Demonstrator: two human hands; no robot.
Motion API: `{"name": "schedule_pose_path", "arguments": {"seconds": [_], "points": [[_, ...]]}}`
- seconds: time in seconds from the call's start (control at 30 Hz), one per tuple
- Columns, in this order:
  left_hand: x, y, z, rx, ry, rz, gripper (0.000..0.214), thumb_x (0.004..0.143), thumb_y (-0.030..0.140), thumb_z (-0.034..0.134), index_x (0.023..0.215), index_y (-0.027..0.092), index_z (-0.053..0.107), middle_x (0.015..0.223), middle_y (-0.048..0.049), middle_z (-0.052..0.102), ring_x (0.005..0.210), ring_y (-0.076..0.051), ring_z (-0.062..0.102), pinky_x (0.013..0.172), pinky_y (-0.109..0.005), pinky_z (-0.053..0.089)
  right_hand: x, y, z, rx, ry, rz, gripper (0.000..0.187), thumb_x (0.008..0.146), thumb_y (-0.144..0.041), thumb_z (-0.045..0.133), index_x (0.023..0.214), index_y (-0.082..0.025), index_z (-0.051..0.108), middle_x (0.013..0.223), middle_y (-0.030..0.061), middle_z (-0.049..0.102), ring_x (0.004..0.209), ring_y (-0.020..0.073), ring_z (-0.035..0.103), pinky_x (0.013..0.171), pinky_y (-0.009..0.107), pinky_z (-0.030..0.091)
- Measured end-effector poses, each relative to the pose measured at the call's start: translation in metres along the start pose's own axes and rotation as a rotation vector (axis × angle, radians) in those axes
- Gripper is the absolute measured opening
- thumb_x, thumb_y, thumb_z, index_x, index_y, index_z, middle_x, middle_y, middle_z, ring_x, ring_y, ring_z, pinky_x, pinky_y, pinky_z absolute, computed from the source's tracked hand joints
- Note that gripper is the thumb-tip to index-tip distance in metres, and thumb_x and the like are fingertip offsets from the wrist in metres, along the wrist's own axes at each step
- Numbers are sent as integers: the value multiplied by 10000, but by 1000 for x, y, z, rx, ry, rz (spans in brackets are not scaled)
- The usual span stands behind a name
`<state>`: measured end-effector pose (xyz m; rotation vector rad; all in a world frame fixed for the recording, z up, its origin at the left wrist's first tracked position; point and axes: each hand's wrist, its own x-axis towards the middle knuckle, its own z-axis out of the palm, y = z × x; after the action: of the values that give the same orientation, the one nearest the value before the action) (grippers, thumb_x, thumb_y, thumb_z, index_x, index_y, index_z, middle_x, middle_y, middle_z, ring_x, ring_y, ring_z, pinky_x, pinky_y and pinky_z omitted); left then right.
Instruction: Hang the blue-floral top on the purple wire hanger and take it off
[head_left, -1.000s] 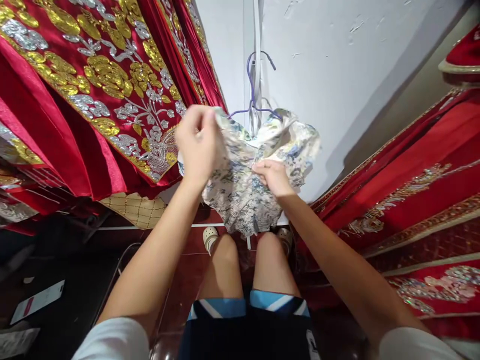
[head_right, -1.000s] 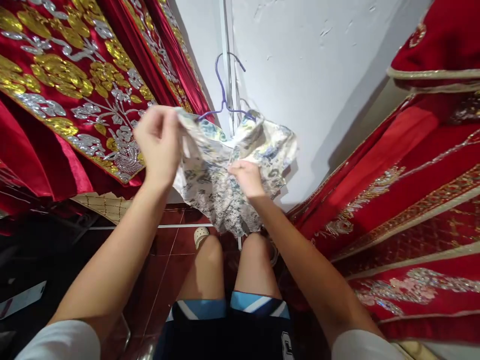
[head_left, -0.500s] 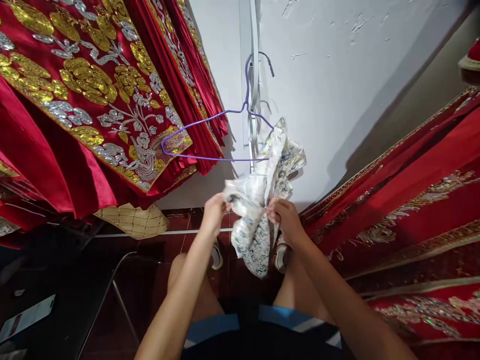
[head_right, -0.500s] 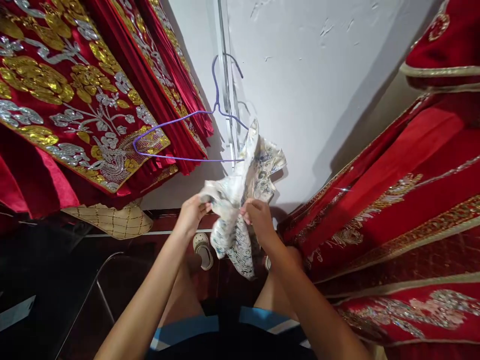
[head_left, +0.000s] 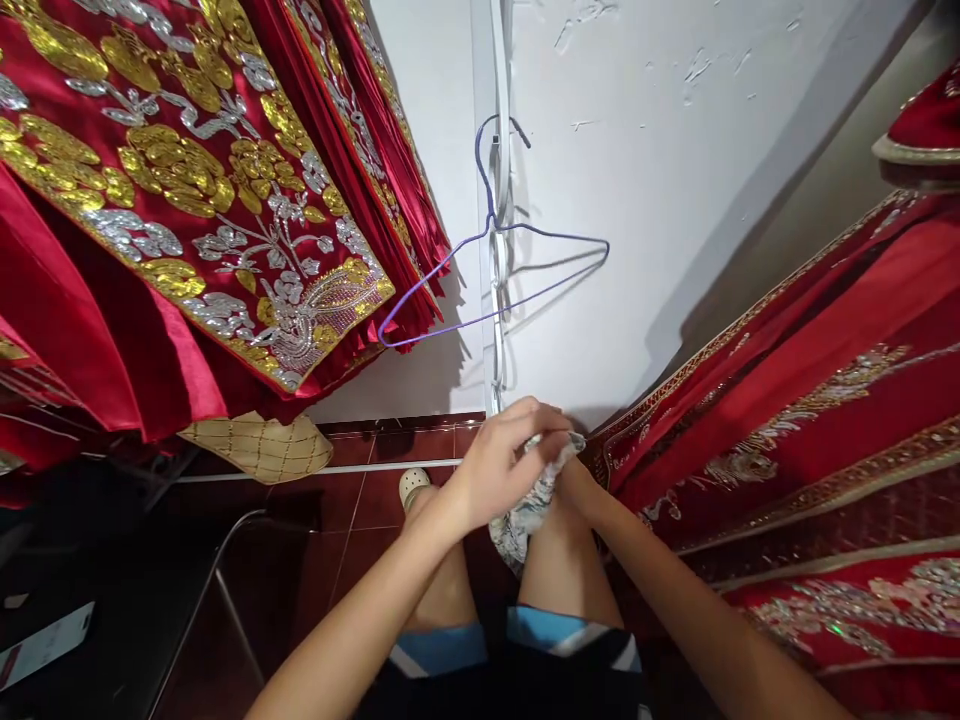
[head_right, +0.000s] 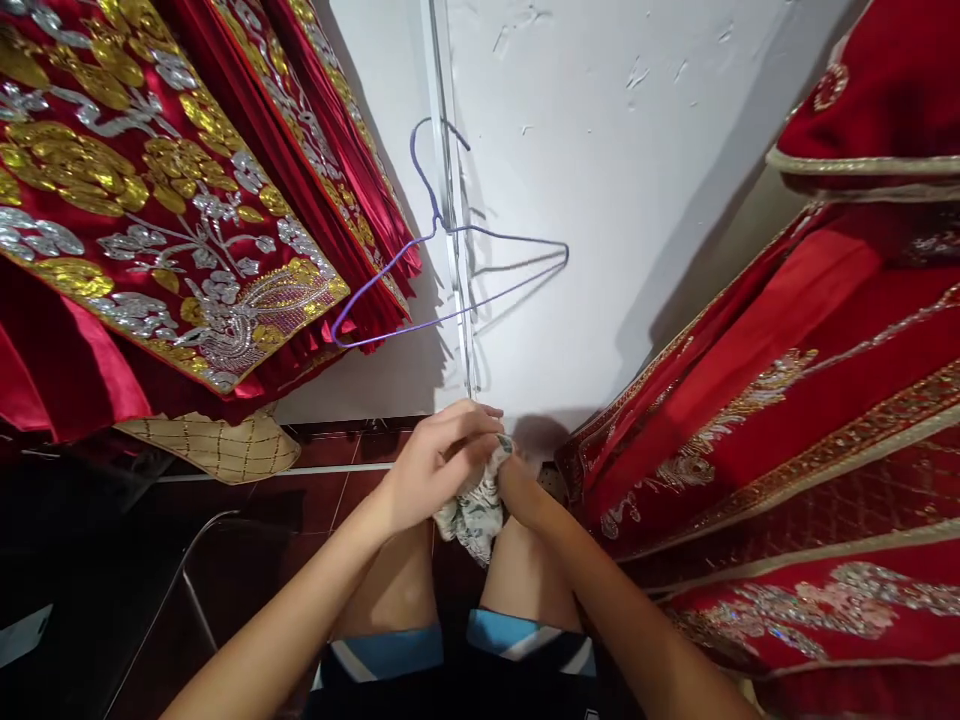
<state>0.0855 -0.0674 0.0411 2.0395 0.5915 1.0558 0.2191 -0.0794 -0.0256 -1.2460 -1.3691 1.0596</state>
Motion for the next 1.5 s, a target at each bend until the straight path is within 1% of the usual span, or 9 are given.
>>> {"name": "schedule_pose_path", "arguments": {"seconds": [0.2, 0.37, 0.5, 0.6, 0.73, 0.83, 1.0, 1.13, 1.5], "points": [[-17, -28, -33, -98, -210, -298, 460, 1007, 548, 407, 1336, 258, 548, 1261, -95, 624, 1168, -232, 594, 990, -356, 472, -4, -37, -3, 703, -498, 354, 611, 737, -792, 553, 896, -216, 676, 778, 65, 686, 827, 266, 683, 768, 378, 538], [-59, -53, -56, 356, -479, -431, 603, 951, 666, 396, 679, 162, 585, 662, -35, 603, 621, -163, 538, 620, -280, 426, 16, -61, -53, 280, -669, 269, 332, 572, -408, 835, 708, -156, 667, 641, 17, 649, 564, 161, 598, 551, 264, 466], [-80, -54, -98, 643, -402, -423, 514, 904, 568, 541, 573, 175, 528, 529, 3, 508, 486, -118, 421, 526, -264, 309, 41, -83, -79, -318, -401, 34, 90, 665, -207, 679, 748, -177, 659, 623, -12, 587, 509, 121, 503, 464, 235, 350], [-83, -41, -137, 800, -266, -410, 480, 931, 508, 507, 574, 192, 571, 527, -7, 546, 515, -146, 483, 649, -291, 416, 65, -83, -78, -528, -63, -195, 407, 663, -95, 559, 1030, -211, 690, 643, -34, 557, 473, 100, 397, 474, 248, 314], [-78, -15, -168, 955, -181, -347, 403, 943, 433, 487, 645, 204, 631, 636, -18, 655, 654, -191, 607, 1006, -429, 417, 111, -65, -60, -509, -37, -353, 761, 696, -84, 495, 1443, -229, 523, 1097, 75, 699, 676, 170, 573, 640, 309, 461], [-78, -3, -171, 1008, -176, -321, 410, 965, 421, 459, 691, 200, 670, 782, -57, 725, 804, -231, 656, 981, -442, 438, 143, -52, -48, -508, -9, -350, 696, 739, -129, 511, 1432, -195, 528, 1309, 111, 646, 925, 239, 631, 795, 349, 488], [-85, -9, -164, 1123, -129, -360, 421, 999, 439, 406, 1039, 211, 757, 1126, -119, 743, 1260, -348, 548, 1062, -556, 385, 148, -42, -51, -593, 40, -363, 200, 724, -146, 468, 800, -189, 648, 731, 32, 648, 693, 201, 554, 637, 295, 384], [-81, -22, -156, 1050, -1, -391, 473, 1007, 413, 362, 1310, 183, 643, 1337, -130, 659, 1279, -350, 534, 1062, -545, 424, 117, -50, -70, -538, 84, -331, 130, 669, -152, 454, 661, -194, 576, 592, -18, 509, 580, 149, 441, 561, 274, 300], [26, -18, -121, 631, 319, -146, 232, 935, 309, 467, 1013, 177, 642, 1163, -110, 705, 1100, -267, 638, 969, -400, 481, 88, -58, -83, -318, 65, -299, 105, 681, -203, 481, 578, -204, 458, 563, -39, 398, 560, 119, 385, 532, 265, 254]]}}
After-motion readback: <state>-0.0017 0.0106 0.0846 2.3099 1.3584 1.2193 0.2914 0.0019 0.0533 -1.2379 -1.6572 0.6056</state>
